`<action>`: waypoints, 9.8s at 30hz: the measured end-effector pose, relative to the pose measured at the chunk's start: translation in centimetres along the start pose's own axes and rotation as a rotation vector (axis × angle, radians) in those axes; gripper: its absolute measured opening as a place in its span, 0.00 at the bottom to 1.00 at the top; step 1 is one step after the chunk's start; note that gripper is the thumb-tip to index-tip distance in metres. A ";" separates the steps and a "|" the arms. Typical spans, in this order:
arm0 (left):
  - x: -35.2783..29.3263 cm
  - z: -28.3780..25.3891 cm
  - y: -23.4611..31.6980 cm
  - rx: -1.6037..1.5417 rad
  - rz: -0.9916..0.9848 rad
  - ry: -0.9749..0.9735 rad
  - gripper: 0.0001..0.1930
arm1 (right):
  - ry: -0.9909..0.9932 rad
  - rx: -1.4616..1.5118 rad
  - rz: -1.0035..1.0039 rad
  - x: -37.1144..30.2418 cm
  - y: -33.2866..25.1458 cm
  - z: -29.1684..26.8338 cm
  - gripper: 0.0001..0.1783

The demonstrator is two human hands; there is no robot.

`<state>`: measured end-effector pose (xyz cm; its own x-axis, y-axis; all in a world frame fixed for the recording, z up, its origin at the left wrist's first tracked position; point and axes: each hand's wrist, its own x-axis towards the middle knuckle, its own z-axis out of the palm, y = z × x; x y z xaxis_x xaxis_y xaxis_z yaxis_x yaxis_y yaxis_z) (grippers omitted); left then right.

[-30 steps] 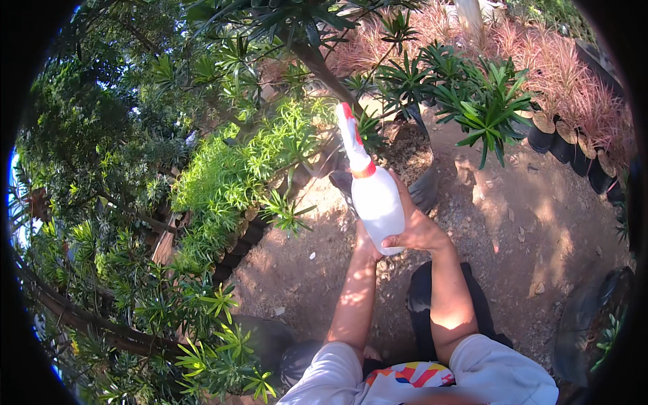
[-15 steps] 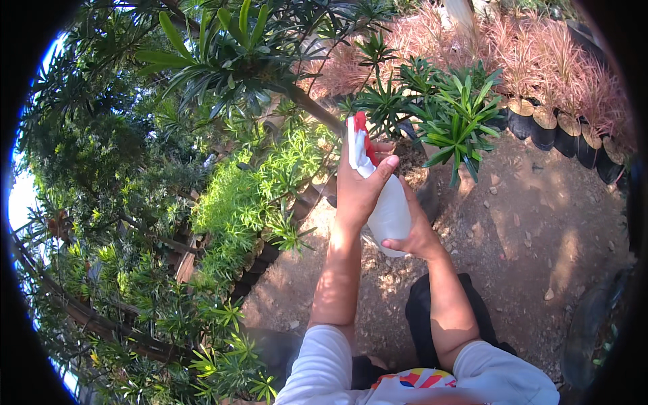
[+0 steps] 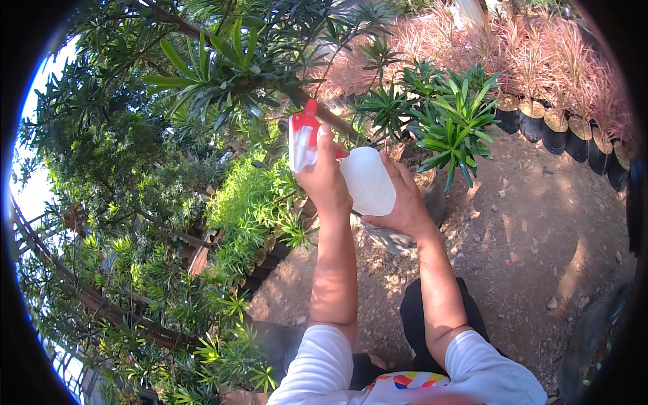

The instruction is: The person uses a white spray bottle with a red nozzle to mist water onto various potted plants in a nursery. They move between different plant groupings, spraying leaves and soil surfaces while kneeling on the ground.

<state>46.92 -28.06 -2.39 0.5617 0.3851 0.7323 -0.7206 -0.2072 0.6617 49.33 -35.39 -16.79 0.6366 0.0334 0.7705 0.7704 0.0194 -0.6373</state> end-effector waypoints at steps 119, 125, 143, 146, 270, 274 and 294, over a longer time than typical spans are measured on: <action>-0.7 -16.5 0.2 0.048 -0.196 0.186 0.30 | -0.357 -0.145 -0.054 -4.4 -2.1 8.8 0.69; 0.8 -19.6 3.4 -0.157 -0.108 0.310 0.36 | -0.235 0.543 0.158 -6.3 -2.7 13.3 0.62; -7.1 -21.0 -0.6 0.366 -0.392 0.075 0.33 | -0.510 0.846 0.846 -13.3 1.8 18.8 0.25; -10.1 -23.9 -1.9 0.359 -0.343 0.206 0.30 | -0.690 0.599 0.774 -14.2 2.3 20.5 0.23; 56.2 -48.4 -2.3 0.250 -0.792 -0.051 0.36 | -0.621 -0.137 1.774 28.5 -16.7 33.2 0.18; 58.4 -53.8 -4.2 0.414 -0.827 -0.151 0.35 | -0.869 -0.286 1.709 26.7 -15.0 39.3 0.17; 56.5 -70.0 -8.7 0.352 -0.816 -0.144 0.36 | -0.750 0.417 2.110 25.0 -14.3 62.4 0.15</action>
<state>56.48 58.47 21.99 0.9069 0.4213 0.0107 0.0773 -0.1913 0.9785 52.00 27.53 10.75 0.0681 0.5219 -0.8503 -0.8610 -0.3998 -0.3143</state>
